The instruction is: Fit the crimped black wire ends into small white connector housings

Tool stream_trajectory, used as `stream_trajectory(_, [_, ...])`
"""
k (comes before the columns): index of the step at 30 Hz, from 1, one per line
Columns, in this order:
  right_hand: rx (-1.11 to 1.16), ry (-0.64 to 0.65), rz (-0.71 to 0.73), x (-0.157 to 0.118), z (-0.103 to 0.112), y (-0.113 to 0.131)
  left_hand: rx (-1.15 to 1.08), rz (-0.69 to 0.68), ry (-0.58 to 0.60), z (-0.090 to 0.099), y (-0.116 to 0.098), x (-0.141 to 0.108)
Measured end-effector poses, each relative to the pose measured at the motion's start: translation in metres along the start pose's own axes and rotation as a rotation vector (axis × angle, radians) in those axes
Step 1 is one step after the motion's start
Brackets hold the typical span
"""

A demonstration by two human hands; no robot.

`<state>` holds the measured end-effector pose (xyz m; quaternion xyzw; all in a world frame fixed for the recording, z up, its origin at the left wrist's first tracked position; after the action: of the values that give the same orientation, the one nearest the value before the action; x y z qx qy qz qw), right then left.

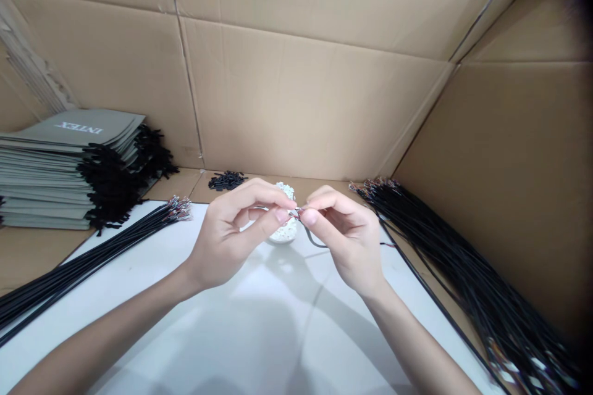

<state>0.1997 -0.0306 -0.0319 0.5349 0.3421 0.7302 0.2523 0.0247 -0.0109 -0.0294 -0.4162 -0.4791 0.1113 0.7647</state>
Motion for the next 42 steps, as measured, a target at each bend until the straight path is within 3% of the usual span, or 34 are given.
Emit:
stream_trajectory(5, [0.014,0.006,-0.015,-0.001,0.000,-0.002,0.007,0.079,0.053,0.004,-0.002,0.002])
stream_trajectory(12, [-0.190,0.088,0.081,-0.002,0.003,0.001,0.064,0.290,0.225,0.019,-0.014,0.008])
stream_trajectory(17, [-0.206,0.109,0.074,-0.002,0.001,0.003,0.154,0.295,0.298,0.022,-0.021,0.008])
stream_trajectory(34, [0.360,0.171,-0.267,0.000,-0.002,-0.014,0.232,0.242,0.103,0.017,-0.020,0.008])
stream_trajectory(39, [0.345,0.100,-0.203,-0.001,-0.005,-0.016,0.197,0.278,0.106,0.018,-0.020,0.009])
stream_trajectory(42, [0.174,0.020,-0.109,0.000,-0.004,-0.010,0.123,0.406,0.176,0.020,-0.020,0.011])
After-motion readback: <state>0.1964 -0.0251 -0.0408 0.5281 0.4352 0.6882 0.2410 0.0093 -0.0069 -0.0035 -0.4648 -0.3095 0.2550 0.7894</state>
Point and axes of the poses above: each hand's wrist, its own x-axis towards the middle knuckle, its own z-axis out of the back of the hand, y = z × x, the point moved 1 cm from there along x, towards the middle knuckle, and after that the axes turned 13 degrees about y, right-handed, at the moved point
